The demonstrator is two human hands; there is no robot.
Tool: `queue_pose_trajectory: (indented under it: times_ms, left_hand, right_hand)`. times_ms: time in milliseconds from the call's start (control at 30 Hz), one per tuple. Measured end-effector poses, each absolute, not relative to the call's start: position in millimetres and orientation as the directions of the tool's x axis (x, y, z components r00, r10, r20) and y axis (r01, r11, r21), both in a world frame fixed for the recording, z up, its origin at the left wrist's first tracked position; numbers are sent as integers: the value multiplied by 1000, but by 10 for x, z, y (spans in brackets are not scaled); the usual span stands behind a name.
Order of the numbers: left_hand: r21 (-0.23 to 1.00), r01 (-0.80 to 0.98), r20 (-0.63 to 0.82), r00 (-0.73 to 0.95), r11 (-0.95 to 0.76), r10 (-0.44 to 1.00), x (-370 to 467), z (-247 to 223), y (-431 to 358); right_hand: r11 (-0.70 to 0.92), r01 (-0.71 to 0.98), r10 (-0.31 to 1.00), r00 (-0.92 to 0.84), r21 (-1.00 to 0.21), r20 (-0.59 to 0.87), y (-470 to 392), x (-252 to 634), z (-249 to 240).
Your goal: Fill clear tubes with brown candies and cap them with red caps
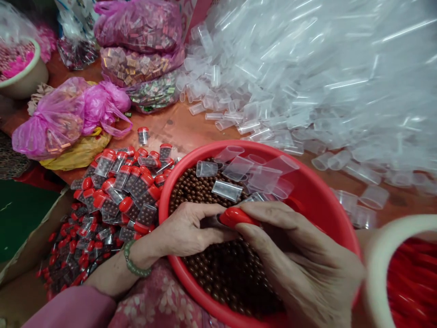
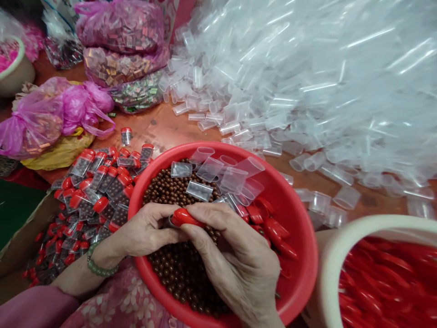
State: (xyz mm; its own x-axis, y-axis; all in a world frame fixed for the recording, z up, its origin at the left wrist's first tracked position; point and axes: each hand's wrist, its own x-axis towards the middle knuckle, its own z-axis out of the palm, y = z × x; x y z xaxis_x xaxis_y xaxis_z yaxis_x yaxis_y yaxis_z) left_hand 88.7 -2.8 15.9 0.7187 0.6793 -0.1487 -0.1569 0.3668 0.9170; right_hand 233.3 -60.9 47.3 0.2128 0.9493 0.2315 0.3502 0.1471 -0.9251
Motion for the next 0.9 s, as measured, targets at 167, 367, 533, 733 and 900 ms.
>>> queue_pose_trajectory:
  times_ms: [167, 367, 533, 733, 900]
  left_hand:
    - [906, -123, -185, 746, 405, 640, 881, 172, -33]
    - [840, -67, -288, 786, 538, 547, 878, 162, -18]
    - [929, -37, -228, 729, 369, 645, 884, 164, -27]
    - [820, -65, -310, 784, 568, 538, 856, 176, -37]
    - [723, -189, -298, 782, 664, 547, 848, 137, -31]
  right_hand:
    - [79, 338, 963, 217, -938, 159, -577, 2360, 415]
    - [-57, 224, 955, 298, -973, 13, -478, 2305, 365]
    - [-80, 165, 916, 401, -983, -7, -473, 2211, 345]
    - [13, 273, 921, 371, -962, 118, -509, 2224, 229]
    - [274, 649, 930, 7, -709, 367, -534, 2374, 164]
